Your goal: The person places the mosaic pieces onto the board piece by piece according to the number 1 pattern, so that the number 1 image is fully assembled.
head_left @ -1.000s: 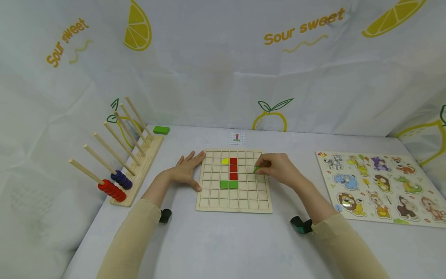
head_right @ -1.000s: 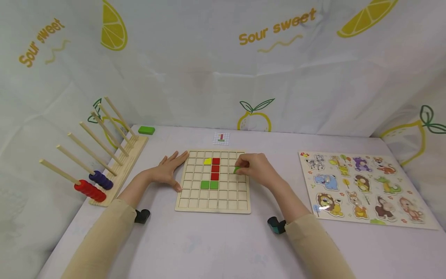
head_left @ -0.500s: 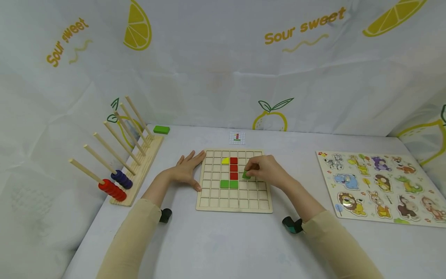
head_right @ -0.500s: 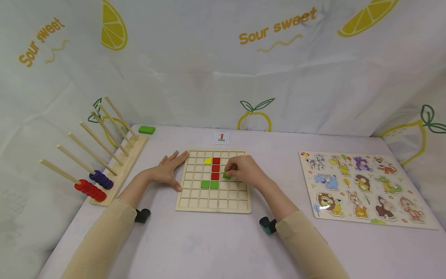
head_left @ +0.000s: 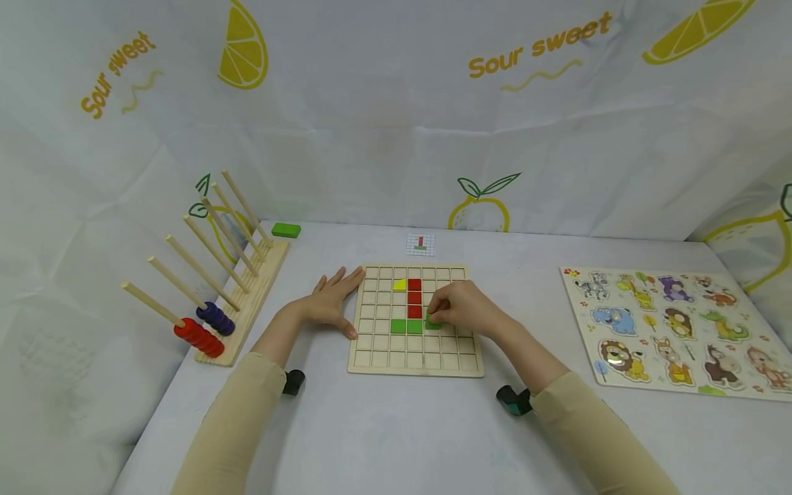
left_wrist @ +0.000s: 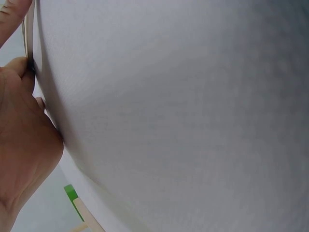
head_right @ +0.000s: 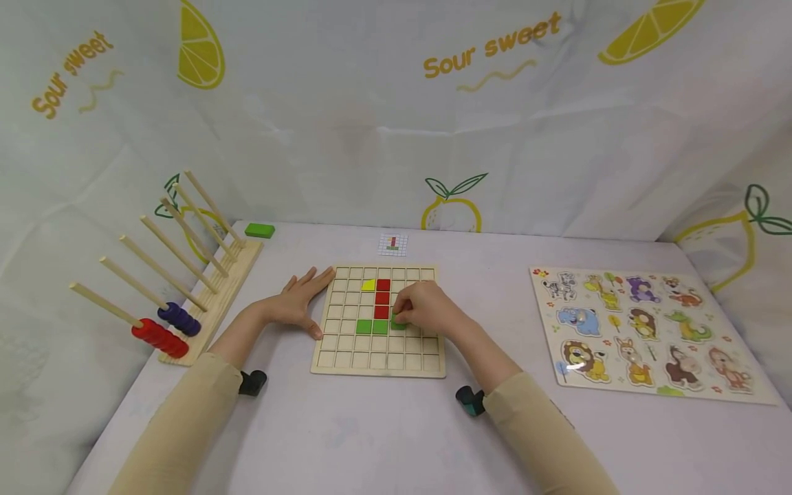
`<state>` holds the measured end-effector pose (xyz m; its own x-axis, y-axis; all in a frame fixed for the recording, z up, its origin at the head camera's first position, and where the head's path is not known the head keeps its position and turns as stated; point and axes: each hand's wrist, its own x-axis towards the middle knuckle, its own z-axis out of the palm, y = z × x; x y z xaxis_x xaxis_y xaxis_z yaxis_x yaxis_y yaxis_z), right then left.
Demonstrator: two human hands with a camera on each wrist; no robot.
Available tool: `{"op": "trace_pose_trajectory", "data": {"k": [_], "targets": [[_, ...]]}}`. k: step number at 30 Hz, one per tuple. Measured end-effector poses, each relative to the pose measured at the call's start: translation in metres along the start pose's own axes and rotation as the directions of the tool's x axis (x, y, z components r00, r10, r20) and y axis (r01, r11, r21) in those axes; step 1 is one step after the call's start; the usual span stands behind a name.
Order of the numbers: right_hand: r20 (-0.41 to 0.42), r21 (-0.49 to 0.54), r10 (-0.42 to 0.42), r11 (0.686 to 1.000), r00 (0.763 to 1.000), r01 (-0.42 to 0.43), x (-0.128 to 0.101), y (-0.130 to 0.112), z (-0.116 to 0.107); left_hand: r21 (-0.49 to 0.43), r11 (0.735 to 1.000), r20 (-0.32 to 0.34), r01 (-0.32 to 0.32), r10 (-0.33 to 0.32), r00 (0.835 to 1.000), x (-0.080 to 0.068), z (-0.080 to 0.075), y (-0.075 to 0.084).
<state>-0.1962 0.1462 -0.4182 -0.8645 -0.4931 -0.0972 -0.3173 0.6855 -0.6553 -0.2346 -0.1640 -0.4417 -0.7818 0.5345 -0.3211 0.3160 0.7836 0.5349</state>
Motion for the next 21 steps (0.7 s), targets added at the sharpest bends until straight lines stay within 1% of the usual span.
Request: {"op": "trace_pose_trajectory", "data": {"k": [6, 18, 21], "targets": [[0.018, -0.026, 0.017, 1.000, 1.000, -0.017, -0.0009, -0.0018, 0.0025, -0.007, 1.000, 0.003, -0.002, 0.002, 1.000, 0.0002, 0.0002, -0.0012], [0.017, -0.028, -0.006, 1.000, 1.000, 0.007, 0.0000, -0.0007, 0.0058, -0.012, 1.000, 0.005, -0.009, 0.009, 1.000, -0.0011, -0.0009, -0.0010], [0.012, -0.042, -0.019, 0.999, 1.000, 0.019, -0.0005, 0.0001, 0.0066, -0.011, 1.000, 0.006, -0.007, 0.007, 1.000, -0.0008, -0.0008, -0.0007]]}}
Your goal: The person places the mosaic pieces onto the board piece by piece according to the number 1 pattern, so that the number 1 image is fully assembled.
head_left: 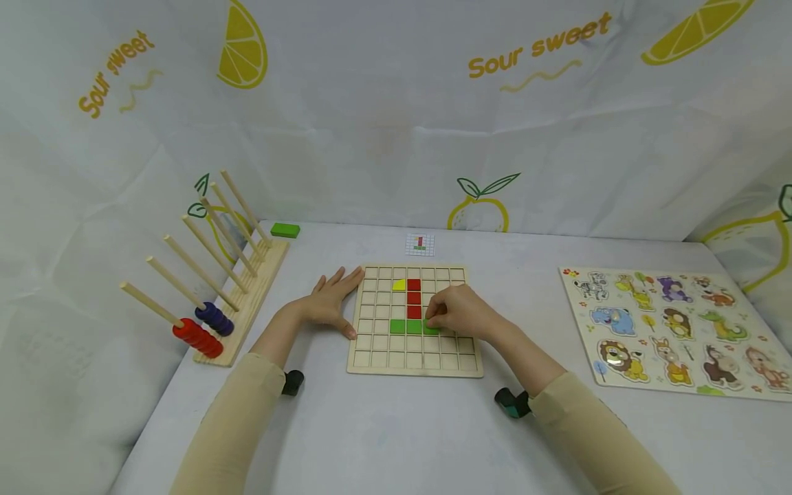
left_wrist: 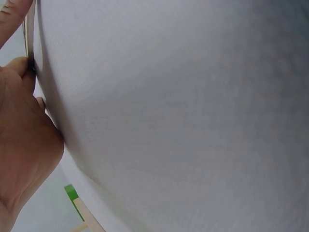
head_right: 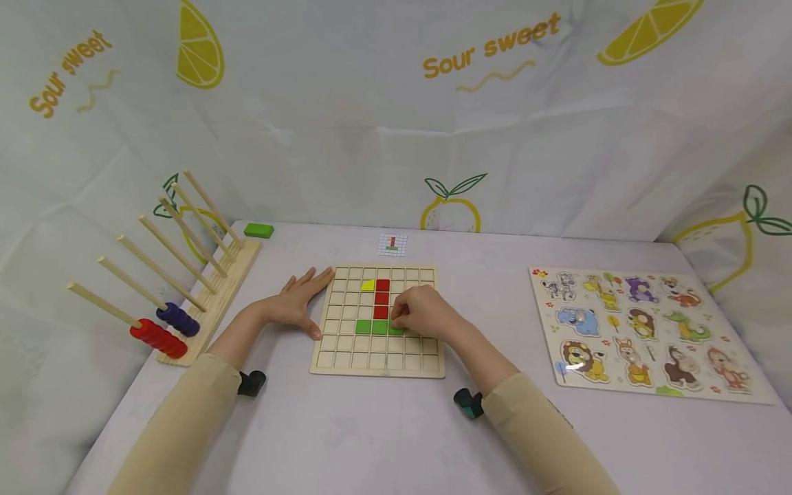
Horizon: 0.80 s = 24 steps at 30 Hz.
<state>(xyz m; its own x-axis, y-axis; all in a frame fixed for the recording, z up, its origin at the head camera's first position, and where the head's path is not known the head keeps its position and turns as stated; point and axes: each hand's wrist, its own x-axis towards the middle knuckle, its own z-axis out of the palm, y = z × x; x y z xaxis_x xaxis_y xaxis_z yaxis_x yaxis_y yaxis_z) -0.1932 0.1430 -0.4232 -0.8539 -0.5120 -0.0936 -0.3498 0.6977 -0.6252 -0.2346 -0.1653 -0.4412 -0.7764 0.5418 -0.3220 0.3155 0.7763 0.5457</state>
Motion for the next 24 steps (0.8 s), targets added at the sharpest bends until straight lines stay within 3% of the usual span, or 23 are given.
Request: {"op": "trace_pose_trajectory", "data": {"k": [24], "targets": [[-0.003, -0.024, -0.028, 0.999, 1.000, 0.028, -0.0012, -0.0016, 0.0016, 0.011, 1.000, 0.004, -0.001, 0.001, 1.000, 0.0003, 0.0012, 0.0003]]}}
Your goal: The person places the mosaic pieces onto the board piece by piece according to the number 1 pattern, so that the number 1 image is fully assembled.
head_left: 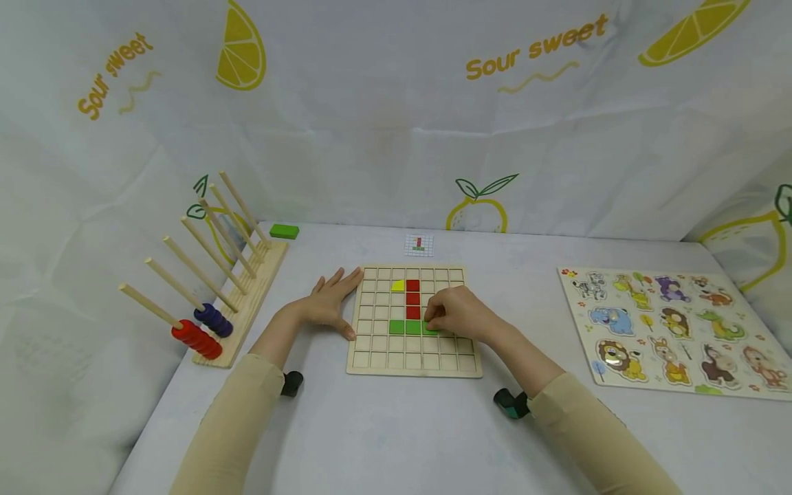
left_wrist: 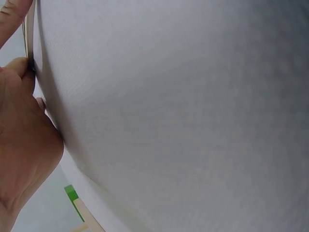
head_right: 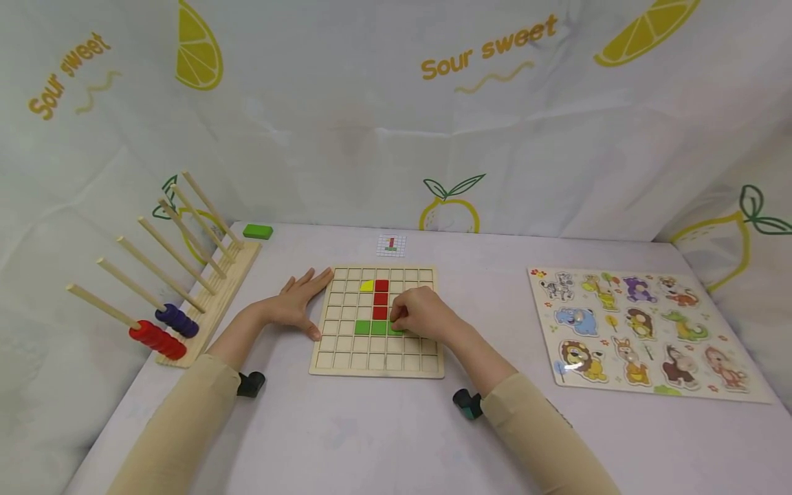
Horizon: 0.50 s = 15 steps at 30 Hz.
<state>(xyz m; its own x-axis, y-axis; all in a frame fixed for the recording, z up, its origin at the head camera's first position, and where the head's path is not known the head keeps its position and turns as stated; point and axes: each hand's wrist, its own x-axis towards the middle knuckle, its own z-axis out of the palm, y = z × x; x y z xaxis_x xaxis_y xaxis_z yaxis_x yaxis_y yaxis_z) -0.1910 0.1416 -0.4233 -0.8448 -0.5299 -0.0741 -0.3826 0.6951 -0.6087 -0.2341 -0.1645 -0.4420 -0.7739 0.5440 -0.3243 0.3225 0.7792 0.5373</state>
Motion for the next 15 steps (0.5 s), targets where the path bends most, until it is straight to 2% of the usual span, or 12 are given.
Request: {"op": "trace_pose_trajectory", "data": {"k": [5, 11, 15], "targets": [[-0.005, 0.004, -0.016, 1.000, 1.000, 0.016, 0.001, 0.000, -0.001, -0.001, 1.000, -0.003, 0.000, 0.000, 1.000, 0.000, 0.000, 0.000], [-0.052, -0.005, 0.074, 0.997, 0.996, -0.075, -0.002, 0.005, -0.010, 0.003, 1.000, 0.000, 0.001, -0.001, 1.000, 0.000, 0.001, 0.001], [-0.134, -0.039, 0.120, 0.991, 0.984, -0.127, -0.008, 0.013, -0.023, 0.022, 1.000, 0.003, 0.010, -0.011, 1.000, -0.001, 0.001, 0.002]]}}
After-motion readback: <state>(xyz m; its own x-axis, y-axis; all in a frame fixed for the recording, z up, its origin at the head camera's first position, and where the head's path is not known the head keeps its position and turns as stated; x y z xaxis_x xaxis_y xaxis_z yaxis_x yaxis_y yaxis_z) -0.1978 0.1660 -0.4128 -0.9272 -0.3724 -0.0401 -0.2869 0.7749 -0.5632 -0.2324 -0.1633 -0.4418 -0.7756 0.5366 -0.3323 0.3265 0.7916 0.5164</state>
